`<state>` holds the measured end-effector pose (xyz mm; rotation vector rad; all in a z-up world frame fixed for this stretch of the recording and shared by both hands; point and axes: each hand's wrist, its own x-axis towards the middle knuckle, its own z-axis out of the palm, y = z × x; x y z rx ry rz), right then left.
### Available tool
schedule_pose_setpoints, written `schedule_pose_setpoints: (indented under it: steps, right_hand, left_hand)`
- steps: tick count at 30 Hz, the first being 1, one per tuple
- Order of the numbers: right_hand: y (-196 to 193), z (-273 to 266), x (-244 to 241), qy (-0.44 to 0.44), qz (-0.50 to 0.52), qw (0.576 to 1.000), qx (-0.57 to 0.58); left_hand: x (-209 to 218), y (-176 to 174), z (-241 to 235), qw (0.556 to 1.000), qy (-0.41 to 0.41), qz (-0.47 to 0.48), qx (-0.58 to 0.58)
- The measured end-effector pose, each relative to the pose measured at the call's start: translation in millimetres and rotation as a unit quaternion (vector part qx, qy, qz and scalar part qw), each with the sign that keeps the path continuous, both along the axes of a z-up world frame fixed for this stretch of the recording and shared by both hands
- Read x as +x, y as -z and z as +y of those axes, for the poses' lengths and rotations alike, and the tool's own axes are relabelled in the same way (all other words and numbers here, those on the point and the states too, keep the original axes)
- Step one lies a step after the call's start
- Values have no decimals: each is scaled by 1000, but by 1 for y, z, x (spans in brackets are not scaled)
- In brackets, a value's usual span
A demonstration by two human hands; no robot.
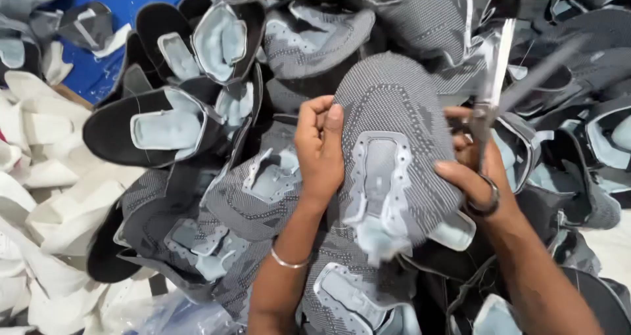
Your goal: Trimming excess material and loose threads from shoe uppers using scissors.
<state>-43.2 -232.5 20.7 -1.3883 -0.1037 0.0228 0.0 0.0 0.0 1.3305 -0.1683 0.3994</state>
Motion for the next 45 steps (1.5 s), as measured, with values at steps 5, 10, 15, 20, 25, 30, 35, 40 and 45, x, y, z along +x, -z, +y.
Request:
schedule_pose_setpoints:
  steps: [5, 10, 15, 20, 25, 30, 35, 40, 45]
  right_hand:
    - [94, -14, 23, 13, 38, 997, 66]
    - [83, -9, 23, 15, 36, 989, 142]
    - [108, -15, 14, 33, 6, 988, 153]
    - [95, -17, 12, 77, -94, 987, 104]
    - [22, 7, 3, 82, -25, 963, 256]
    - [59, -12, 3, 88, -13, 990, 109]
    - [56, -5, 0, 74, 8, 987, 144]
    - [79, 12, -4, 34, 13, 992, 121]
    - [83, 27, -4, 13, 27, 996, -88]
  left_hand:
    - [13, 66, 19, 997, -53, 34, 43]
    - [11, 32, 45, 988, -138, 16, -63]
    - [-8, 27, 51, 965, 212, 93, 122]
    - [-52, -12, 44, 965, 40, -62, 253]
    - [-54, -33, 22, 815, -84, -305, 486]
    - [-41, -8, 19, 777, 30, -291, 557]
    - [-45, -20, 25, 858, 83, -220, 457]
    - [-52, -18, 20, 876, -5, -173, 451]
    - [-51, 9, 23, 809, 65, -75, 580]
